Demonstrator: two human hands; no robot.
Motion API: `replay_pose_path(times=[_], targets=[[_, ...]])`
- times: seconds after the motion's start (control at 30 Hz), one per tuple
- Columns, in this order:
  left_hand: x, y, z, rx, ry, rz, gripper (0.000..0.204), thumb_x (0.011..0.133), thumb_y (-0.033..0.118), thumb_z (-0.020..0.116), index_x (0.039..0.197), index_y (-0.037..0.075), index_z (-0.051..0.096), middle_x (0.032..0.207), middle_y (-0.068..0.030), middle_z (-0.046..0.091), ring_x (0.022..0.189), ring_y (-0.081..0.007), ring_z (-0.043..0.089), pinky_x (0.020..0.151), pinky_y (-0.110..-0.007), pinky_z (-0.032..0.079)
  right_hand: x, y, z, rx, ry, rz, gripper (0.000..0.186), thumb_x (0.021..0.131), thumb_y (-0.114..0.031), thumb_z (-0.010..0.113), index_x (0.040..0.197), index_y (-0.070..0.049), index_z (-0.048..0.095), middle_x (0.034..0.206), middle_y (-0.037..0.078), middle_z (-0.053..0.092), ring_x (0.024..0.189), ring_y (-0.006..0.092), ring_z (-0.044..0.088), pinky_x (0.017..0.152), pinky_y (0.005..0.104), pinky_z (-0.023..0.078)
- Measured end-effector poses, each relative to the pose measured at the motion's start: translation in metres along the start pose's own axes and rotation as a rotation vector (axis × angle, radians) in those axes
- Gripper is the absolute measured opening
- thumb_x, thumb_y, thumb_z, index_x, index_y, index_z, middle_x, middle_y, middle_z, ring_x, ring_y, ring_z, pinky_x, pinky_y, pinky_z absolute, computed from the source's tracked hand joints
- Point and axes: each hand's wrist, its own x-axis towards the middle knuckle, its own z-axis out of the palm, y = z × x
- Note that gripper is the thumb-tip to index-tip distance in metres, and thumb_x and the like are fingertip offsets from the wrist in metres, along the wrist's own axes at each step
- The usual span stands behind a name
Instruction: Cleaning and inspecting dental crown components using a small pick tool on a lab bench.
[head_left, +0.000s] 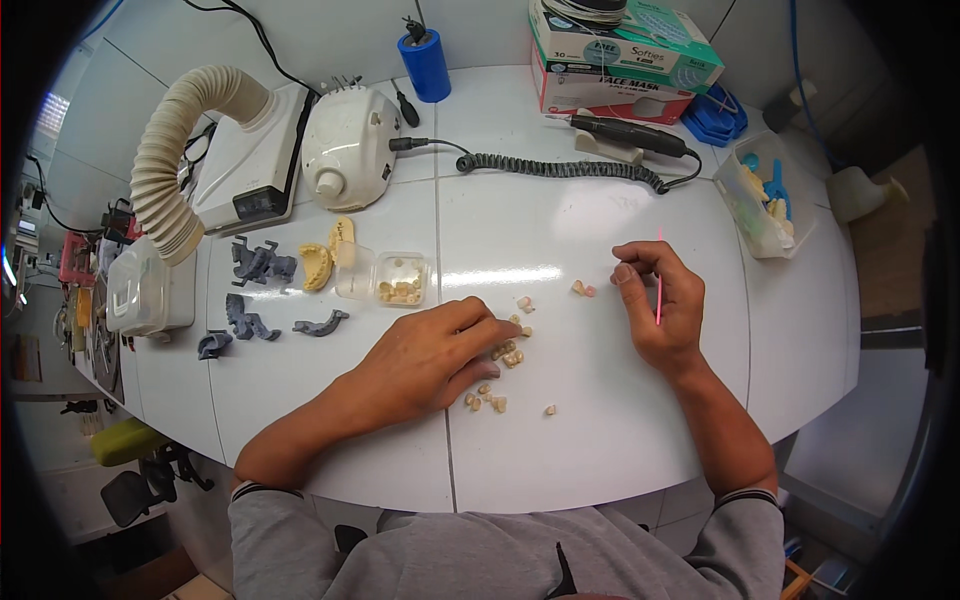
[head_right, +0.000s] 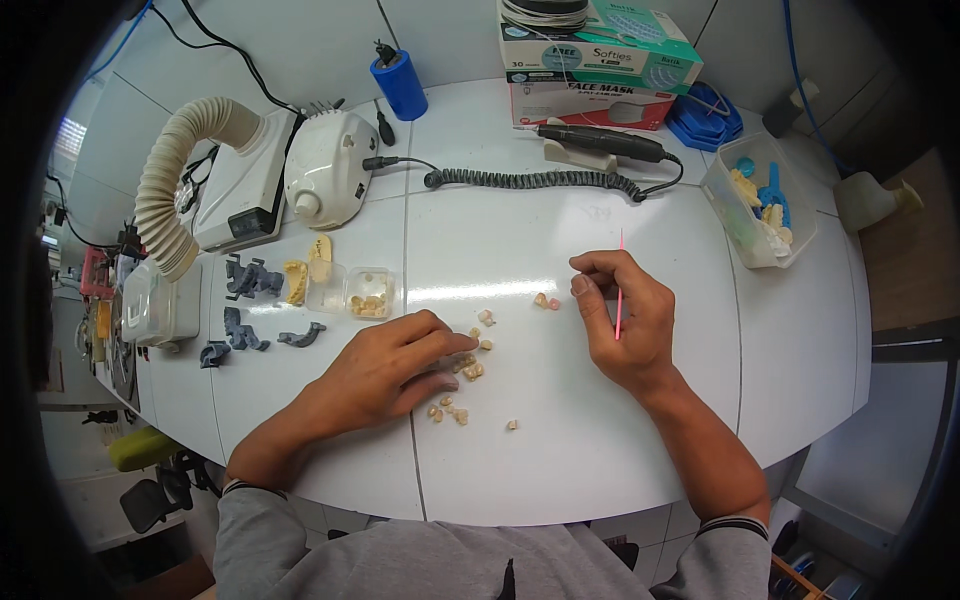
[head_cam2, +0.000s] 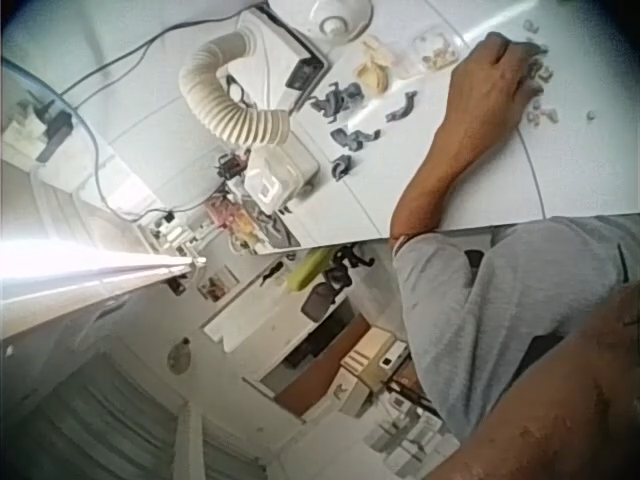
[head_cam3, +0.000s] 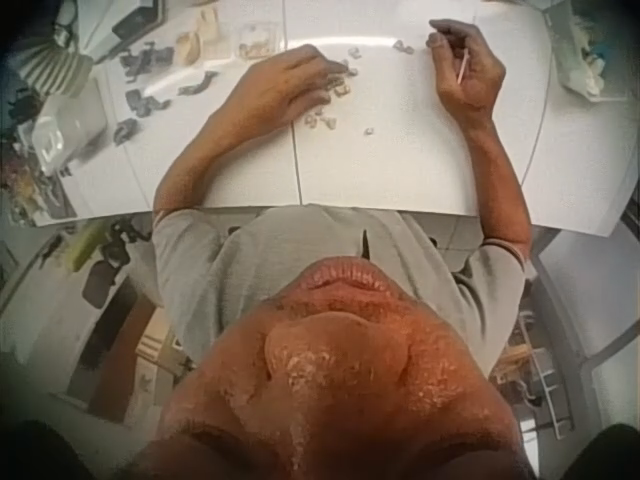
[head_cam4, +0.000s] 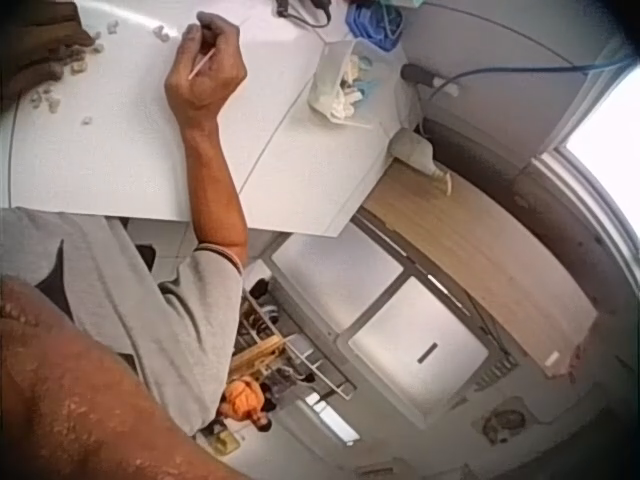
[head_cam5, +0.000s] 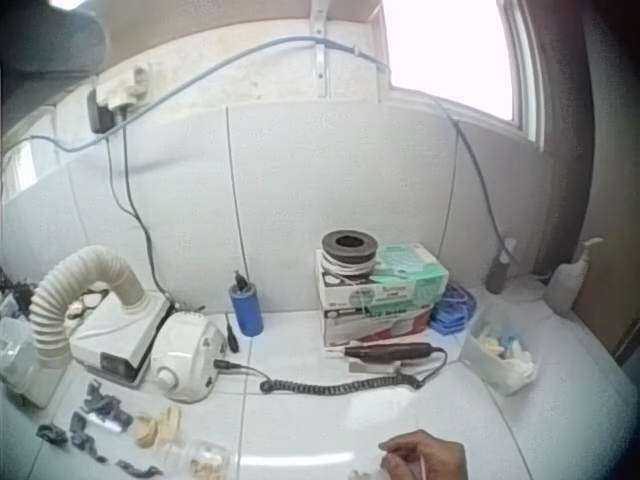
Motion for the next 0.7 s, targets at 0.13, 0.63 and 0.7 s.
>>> replay_pose_path(times=[0.13, 0.63, 0.7], targets=[[0.0021, -0.002, 0.0045, -0.062, -0.05, -0.031, 0.041, 0.092, 0.01, 0.079, 0.131, 0.013, 0.07, 0.111, -0.0072, 0.066, 0.096, -0.0252, 0.071, 0.08, -0.038, 0.059, -0.0006, -0.0013, -0.0003, -0.006, 0.004, 0.001, 0.013, 0.098, -0.001, 0.07, 0.11, 0.004, 0.071, 0.089, 0.011, 0.075, 0.078, 0.0171, 0.072, 0.075, 0.0303, 0.059], [0.0064, -0.0078, 0.008, -0.048, -0.051, -0.043, 0.029, 0.092, 0.008, 0.078, 0.118, 0.006, 0.067, 0.112, -0.0082, 0.065, 0.097, -0.026, 0.071, 0.084, -0.038, 0.06, -0.0002, -0.0025, -0.0019, -0.029, -0.01, -0.006, 0.013, 0.101, -0.001, 0.067, 0.112, 0.004, 0.071, 0.088, 0.011, 0.074, 0.079, 0.0175, 0.072, 0.076, 0.0311, 0.059], [0.007, -0.0096, 0.009, -0.105, -0.019, -0.03, 0.03, 0.093, 0.006, 0.077, 0.12, 0.005, 0.066, 0.113, -0.0086, 0.065, 0.098, -0.0246, 0.071, 0.085, -0.037, 0.06, -0.0007, -0.0009, -0.003, 0.014, -0.015, 0.004, 0.018, 0.107, 0.0, 0.056, 0.12, 0.004, 0.067, 0.091, 0.01, 0.073, 0.084, 0.0173, 0.072, 0.079, 0.0308, 0.059]])
